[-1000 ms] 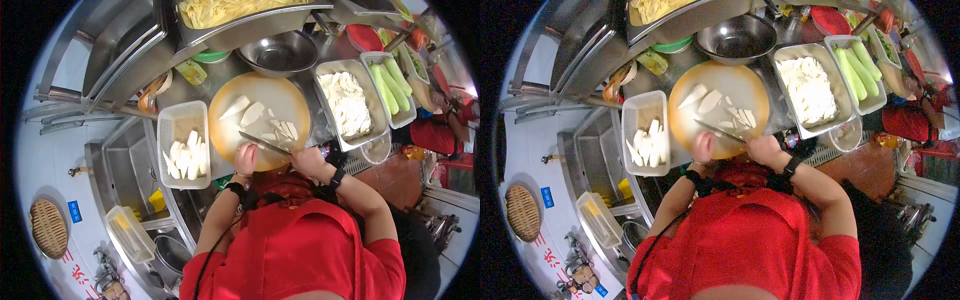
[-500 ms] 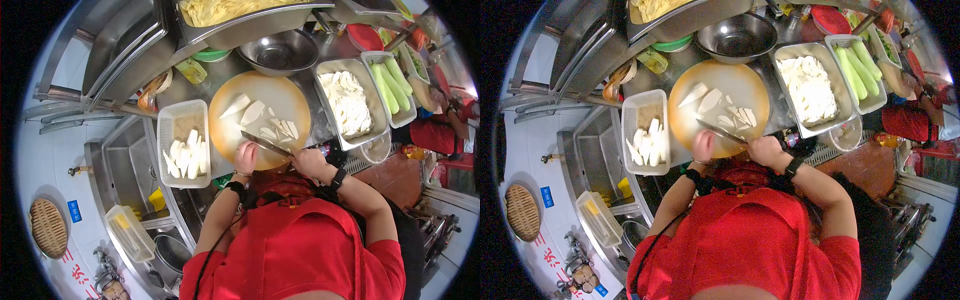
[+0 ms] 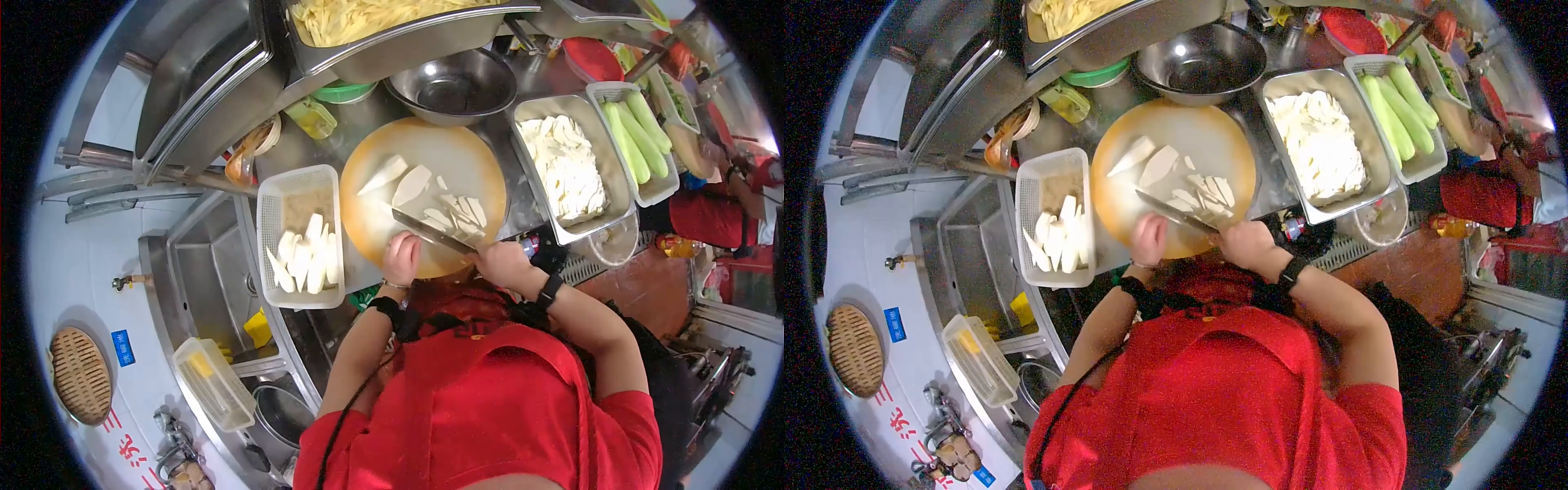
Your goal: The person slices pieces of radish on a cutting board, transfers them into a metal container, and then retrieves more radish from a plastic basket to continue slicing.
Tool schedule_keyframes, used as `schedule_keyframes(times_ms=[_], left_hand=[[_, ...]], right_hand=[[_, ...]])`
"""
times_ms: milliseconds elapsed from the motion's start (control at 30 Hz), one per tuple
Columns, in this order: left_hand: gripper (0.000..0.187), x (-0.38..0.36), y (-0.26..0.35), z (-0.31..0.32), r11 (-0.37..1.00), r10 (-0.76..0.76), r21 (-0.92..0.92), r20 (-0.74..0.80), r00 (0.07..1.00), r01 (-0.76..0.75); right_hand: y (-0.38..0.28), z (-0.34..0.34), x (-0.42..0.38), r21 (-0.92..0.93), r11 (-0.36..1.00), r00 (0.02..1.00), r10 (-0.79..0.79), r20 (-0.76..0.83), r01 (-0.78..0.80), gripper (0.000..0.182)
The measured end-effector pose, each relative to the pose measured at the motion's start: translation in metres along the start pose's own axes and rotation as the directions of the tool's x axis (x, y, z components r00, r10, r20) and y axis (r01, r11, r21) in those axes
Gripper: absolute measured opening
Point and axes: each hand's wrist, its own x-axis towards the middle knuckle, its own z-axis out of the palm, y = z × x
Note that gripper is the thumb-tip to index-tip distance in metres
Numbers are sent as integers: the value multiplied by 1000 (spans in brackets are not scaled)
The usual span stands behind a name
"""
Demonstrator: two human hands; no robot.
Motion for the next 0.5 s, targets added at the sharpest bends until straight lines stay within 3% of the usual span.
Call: schedule_keyframes(times_ms=[167, 500], left_hand=[[9, 0, -2, 0, 1000, 19, 12, -2, 1000, -18], [9, 2, 3, -3, 1000, -11, 28, 0, 1000, 11]], right_hand=[[2, 2, -1, -88, 996, 996, 11, 87, -3, 30], [-1, -5, -4, -36, 999, 995, 31, 92, -27, 30]])
